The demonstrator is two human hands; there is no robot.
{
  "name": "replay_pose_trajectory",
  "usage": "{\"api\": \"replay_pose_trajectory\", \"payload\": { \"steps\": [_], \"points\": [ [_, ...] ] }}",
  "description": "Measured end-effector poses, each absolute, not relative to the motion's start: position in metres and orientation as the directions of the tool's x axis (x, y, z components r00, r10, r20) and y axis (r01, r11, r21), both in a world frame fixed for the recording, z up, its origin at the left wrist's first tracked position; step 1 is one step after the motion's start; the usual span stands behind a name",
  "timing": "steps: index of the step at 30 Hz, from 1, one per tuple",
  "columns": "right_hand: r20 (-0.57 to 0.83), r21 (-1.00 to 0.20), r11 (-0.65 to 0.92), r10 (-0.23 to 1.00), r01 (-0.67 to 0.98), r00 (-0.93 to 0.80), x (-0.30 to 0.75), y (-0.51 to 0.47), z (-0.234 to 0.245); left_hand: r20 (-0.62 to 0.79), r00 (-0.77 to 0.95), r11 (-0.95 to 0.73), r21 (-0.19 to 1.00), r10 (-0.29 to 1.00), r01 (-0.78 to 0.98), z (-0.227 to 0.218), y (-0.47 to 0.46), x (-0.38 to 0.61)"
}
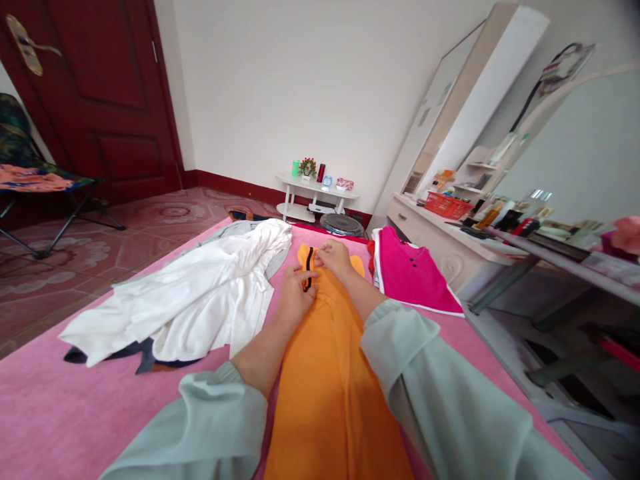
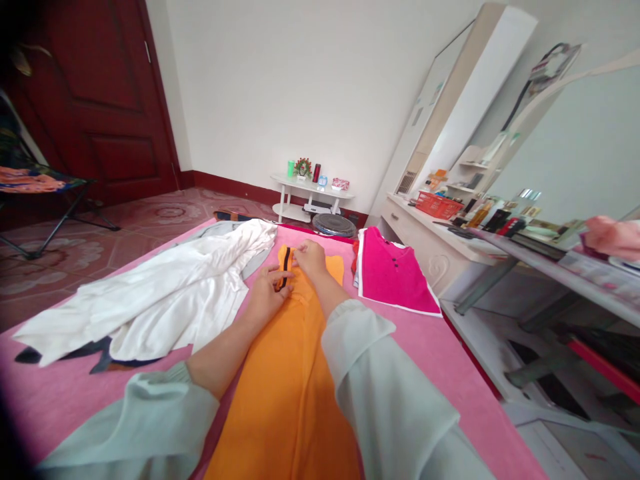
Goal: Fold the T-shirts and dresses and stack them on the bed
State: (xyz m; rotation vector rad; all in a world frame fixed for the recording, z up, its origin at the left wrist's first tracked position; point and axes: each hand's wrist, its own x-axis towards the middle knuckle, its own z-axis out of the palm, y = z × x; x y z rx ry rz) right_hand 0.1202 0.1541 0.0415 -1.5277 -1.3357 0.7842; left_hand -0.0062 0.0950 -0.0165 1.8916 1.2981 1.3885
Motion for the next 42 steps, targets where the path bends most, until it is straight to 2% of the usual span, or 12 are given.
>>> {"api": "replay_pose_trajectory", "payload": {
  "steps": [6, 10, 13, 15, 18, 21, 25, 27, 29, 32, 39, 42],
  "points": [
    [-0.006, -0.982, -0.041, 0.983, 0.186, 0.185, 0.122, 0.142, 0.027, 0.388, 0.049, -0.374, 0.837, 0.920, 0.399, -0.018, 0.099, -0.008],
    [-0.026, -0.987, -0.054, 0.982, 0.149, 0.189, 0.132, 0.131, 0.026, 0.492, 0.111, -0.489, 0.761, 0.863, 0.427, -0.016, 0.097, -0.008],
    [-0.026, -0.976, -0.079, 0.968, 0.203, 0.251, 0.146, 0.129, 0.027, 0.617, 0.222, -0.645, 0.638, 0.755, 0.422, -0.011, 0.090, -0.006],
    [-0.013, -0.954, -0.111, 0.944, 0.279, 0.330, 0.158, 0.128, 0.028, 0.641, 0.277, -0.689, 0.581, 0.715, 0.434, -0.007, 0.085, -0.004],
    [0.077, -0.896, -0.133, 0.894, 0.424, 0.441, 0.175, 0.126, 0.029, 0.627, 0.289, -0.675, 0.555, 0.724, 0.486, -0.003, 0.077, -0.003],
    [0.195, -0.821, -0.118, 0.862, 0.558, 0.469, 0.183, 0.122, 0.031, 0.580, 0.260, -0.612, 0.570, 0.773, 0.549, -0.002, 0.074, -0.002],
    [0.325, -0.581, -0.091, 0.885, 0.809, 0.333, 0.182, 0.116, 0.027, 0.464, 0.249, -0.505, 0.584, 0.850, 0.636, -0.005, 0.077, -0.002],
    [0.316, -0.482, -0.069, 0.916, 0.873, 0.247, 0.181, 0.116, 0.024, 0.421, 0.292, -0.497, 0.545, 0.859, 0.675, -0.004, 0.078, -0.002],
    [0.292, -0.436, -0.044, 0.938, 0.899, 0.188, 0.181, 0.118, 0.023, 0.399, 0.326, -0.501, 0.496, 0.857, 0.710, -0.003, 0.078, -0.003],
    [0.310, -0.444, 0.012, 0.940, 0.896, 0.141, 0.178, 0.128, 0.026, 0.414, 0.285, -0.476, 0.492, 0.865, 0.729, -0.001, 0.079, -0.003],
    [0.381, -0.507, 0.177, 0.924, 0.844, 0.035, 0.148, 0.160, 0.038, 0.494, 0.084, -0.428, 0.642, 0.865, 0.636, -0.006, 0.086, -0.008],
    [0.387, -0.514, 0.217, 0.922, 0.830, -0.002, 0.145, 0.159, 0.033, 0.501, 0.067, -0.419, 0.634, 0.863, 0.650, -0.006, 0.085, -0.010]
  ]
}}
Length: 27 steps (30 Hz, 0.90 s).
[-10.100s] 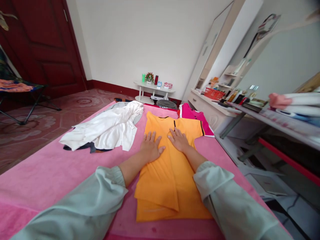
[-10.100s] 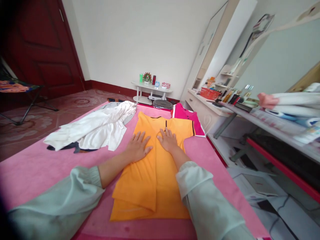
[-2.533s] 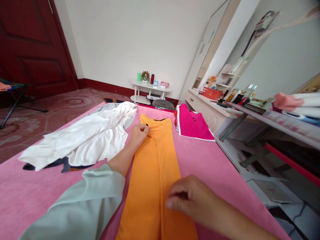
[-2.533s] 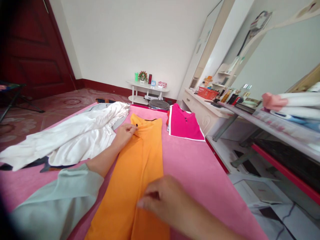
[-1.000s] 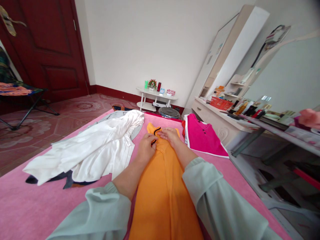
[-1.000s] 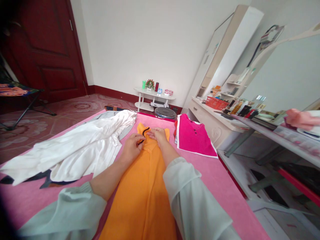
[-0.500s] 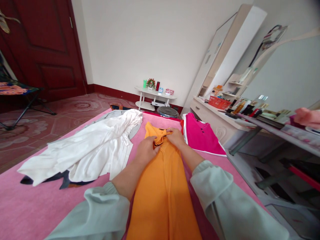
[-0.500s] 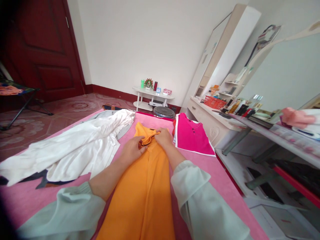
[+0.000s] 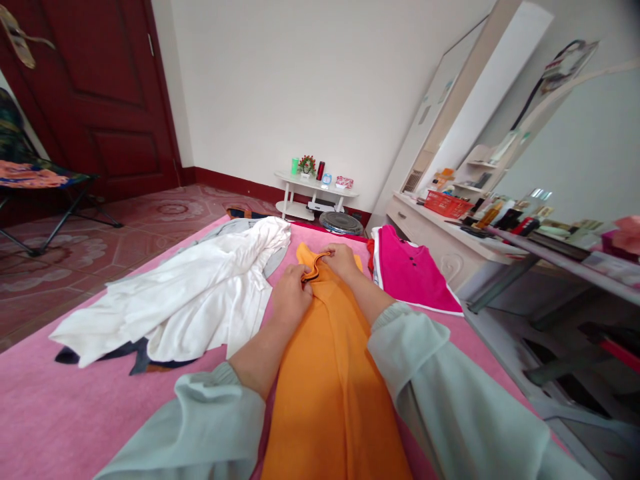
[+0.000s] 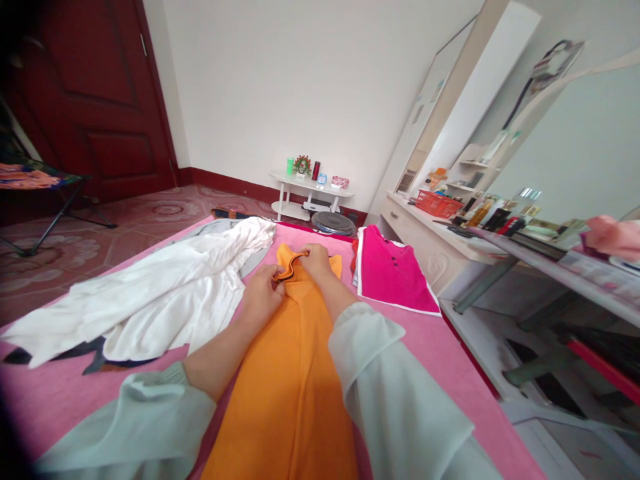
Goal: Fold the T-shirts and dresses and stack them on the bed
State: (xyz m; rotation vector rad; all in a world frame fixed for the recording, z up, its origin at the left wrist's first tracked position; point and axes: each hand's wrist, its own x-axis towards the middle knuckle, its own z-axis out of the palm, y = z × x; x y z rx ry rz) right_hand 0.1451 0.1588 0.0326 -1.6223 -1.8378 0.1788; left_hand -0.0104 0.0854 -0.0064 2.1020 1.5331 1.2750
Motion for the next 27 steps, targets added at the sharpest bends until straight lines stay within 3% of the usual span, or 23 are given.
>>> {"api": "replay_pose_trajectory", "payload": {
  "steps": [4, 8, 13, 18, 22, 27],
  "points": [
    [0.386, -0.486, 0.230, 0.922, 0.843, -0.030, 0.161, 0.143, 0.024, 0.509, 0.143, -0.447, 0.546, 0.849, 0.709, -0.004, 0.081, -0.011],
    [0.361, -0.385, 0.222, 0.930, 0.896, -0.076, 0.177, 0.120, 0.021, 0.534, 0.238, -0.502, 0.429, 0.812, 0.751, 0.001, 0.075, -0.008],
    [0.468, -0.269, 0.264, 0.877, 0.926, -0.114, 0.181, 0.101, 0.016, 0.568, 0.295, -0.547, 0.344, 0.769, 0.764, 0.008, 0.065, -0.005],
    [0.359, -0.263, 0.267, 0.919, 0.927, -0.163, 0.182, 0.103, 0.017, 0.514, 0.386, -0.583, 0.302, 0.766, 0.754, 0.010, 0.064, -0.004],
    [0.467, -0.331, 0.225, 0.883, 0.917, -0.049, 0.174, 0.108, 0.023, 0.493, 0.391, -0.571, 0.293, 0.777, 0.767, 0.008, 0.066, -0.004],
    [0.359, -0.207, 0.335, 0.900, 0.919, -0.247, 0.160, 0.107, 0.012, 0.450, 0.390, -0.553, 0.323, 0.804, 0.768, 0.007, 0.066, -0.005]
  ]
}}
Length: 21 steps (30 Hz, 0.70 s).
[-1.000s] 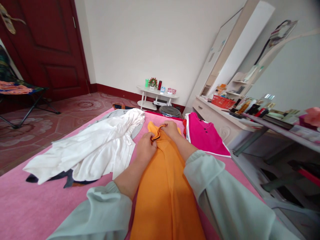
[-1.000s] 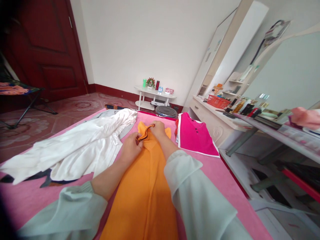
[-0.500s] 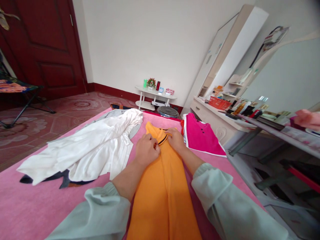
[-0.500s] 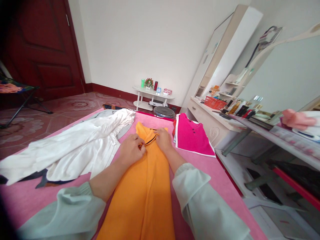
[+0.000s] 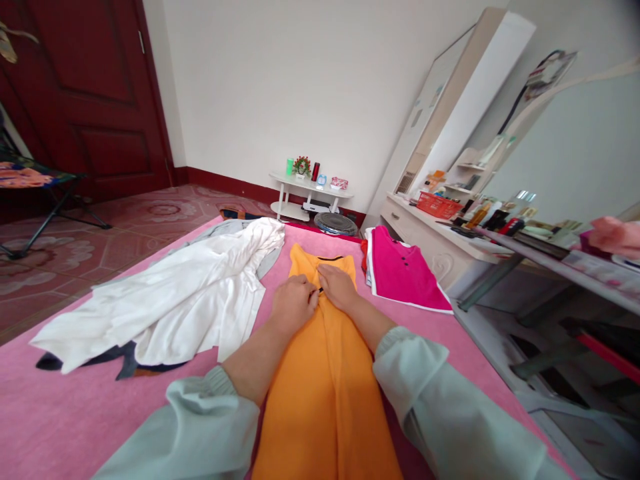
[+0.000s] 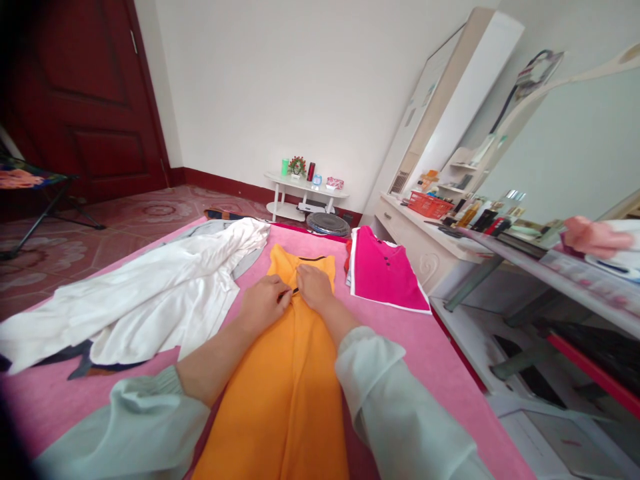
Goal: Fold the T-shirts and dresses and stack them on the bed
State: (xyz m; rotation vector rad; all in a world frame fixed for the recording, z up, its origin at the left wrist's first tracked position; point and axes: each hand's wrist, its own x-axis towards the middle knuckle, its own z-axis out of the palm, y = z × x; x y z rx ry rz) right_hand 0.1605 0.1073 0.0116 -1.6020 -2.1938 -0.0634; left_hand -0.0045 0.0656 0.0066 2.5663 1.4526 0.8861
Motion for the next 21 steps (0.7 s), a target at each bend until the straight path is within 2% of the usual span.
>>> {"api": "replay_pose_trajectory", "payload": {
  "steps": [2, 4, 8, 10, 14, 16, 21],
  "points": [
    [0.280, -0.193, 0.349, 0.915, 0.917, -0.289, 0.161, 0.108, 0.012, 0.433, 0.391, -0.550, 0.344, 0.812, 0.761, 0.006, 0.065, -0.005],
    [0.266, -0.210, 0.325, 0.926, 0.922, -0.266, 0.167, 0.109, 0.017, 0.430, 0.388, -0.549, 0.362, 0.815, 0.753, 0.006, 0.065, -0.005],
    [0.442, -0.231, 0.157, 0.896, 0.960, -0.040, 0.188, 0.106, 0.022, 0.439, 0.369, -0.543, 0.389, 0.820, 0.744, 0.004, 0.067, -0.004],
    [0.375, -0.202, 0.069, 0.927, 0.977, 0.012, 0.198, 0.103, 0.015, 0.433, 0.359, -0.533, 0.398, 0.827, 0.747, 0.002, 0.068, -0.004],
    [0.108, -0.155, -0.036, 0.993, 0.987, 0.053, 0.207, 0.099, -0.004, 0.423, 0.350, -0.522, 0.411, 0.836, 0.748, 0.000, 0.070, -0.004],
    [0.089, -0.149, -0.060, 0.993, 0.987, 0.074, 0.206, 0.096, -0.007, 0.427, 0.349, -0.526, 0.429, 0.834, 0.734, -0.001, 0.071, -0.005],
    [0.156, -0.128, -0.059, 0.985, 0.990, 0.079, 0.193, 0.058, -0.005, 0.441, 0.362, -0.560, 0.504, 0.821, 0.658, -0.003, 0.076, -0.009]
  ]
}}
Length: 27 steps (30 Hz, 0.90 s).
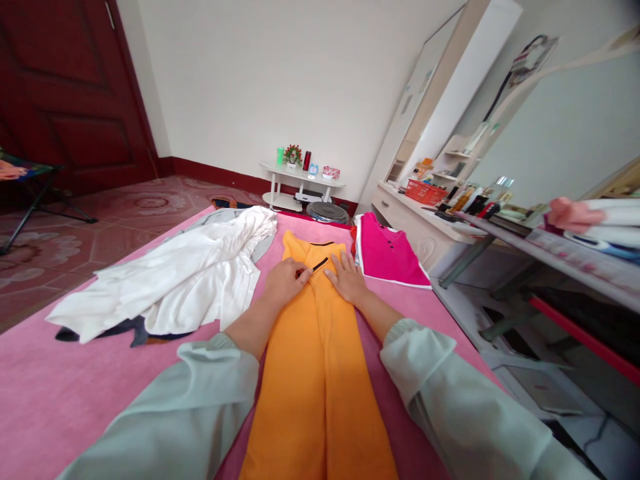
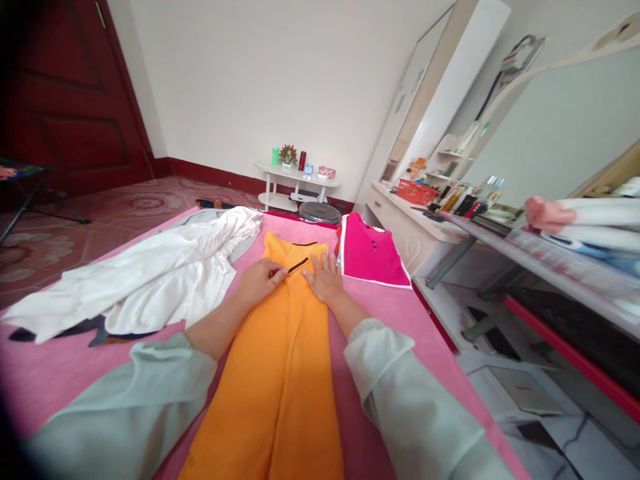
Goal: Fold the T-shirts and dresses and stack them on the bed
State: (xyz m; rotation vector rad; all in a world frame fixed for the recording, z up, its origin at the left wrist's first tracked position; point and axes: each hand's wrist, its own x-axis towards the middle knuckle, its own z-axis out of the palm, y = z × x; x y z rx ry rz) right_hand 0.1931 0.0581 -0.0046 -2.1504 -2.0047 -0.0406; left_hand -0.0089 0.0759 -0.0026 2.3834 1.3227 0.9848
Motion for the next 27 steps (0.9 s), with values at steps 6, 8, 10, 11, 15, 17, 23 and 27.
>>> {"api": "replay_pose_trajectory", "payload": {
  "steps": [6, 8, 10, 11, 15, 17, 23, 27],
  "points": [
    [0.167, -0.133, 0.138, 0.979, 0.981, -0.115, 0.179, -0.031, 0.009, 0.419, 0.315, -0.524, 0.688, 0.852, 0.502, -0.007, 0.077, -0.011],
    [0.174, -0.141, 0.228, 0.964, 0.963, -0.203, 0.180, -0.063, 0.015, 0.428, 0.329, -0.539, 0.700, 0.842, 0.469, -0.009, 0.070, -0.017],
    [0.186, -0.149, 0.306, 0.943, 0.940, -0.278, 0.185, -0.093, 0.022, 0.453, 0.422, -0.615, 0.646, 0.785, 0.452, -0.011, 0.057, -0.028],
    [0.185, -0.159, 0.338, 0.933, 0.927, -0.309, 0.189, -0.108, 0.025, 0.457, 0.480, -0.657, 0.613, 0.749, 0.440, -0.012, 0.049, -0.036],
    [0.142, -0.225, 0.474, 0.880, 0.851, -0.453, 0.200, -0.157, 0.035, 0.390, 0.663, -0.732, 0.573, 0.639, 0.368, -0.012, 0.011, -0.077],
    [0.116, -0.253, 0.546, 0.837, 0.799, -0.535, 0.202, -0.174, 0.039, 0.344, 0.737, -0.745, 0.590, 0.582, 0.312, -0.007, -0.008, -0.098],
    [0.109, -0.291, 0.676, 0.726, 0.677, -0.679, 0.192, -0.193, 0.042, 0.081, 0.930, -0.745, 0.625, 0.359, 0.233, 0.024, -0.061, -0.143],
    [0.107, -0.306, 0.664, 0.737, 0.683, -0.668, 0.185, -0.194, 0.042, 0.104, 0.948, -0.803, 0.565, 0.300, 0.192, 0.030, -0.085, -0.146]
  ]
}}
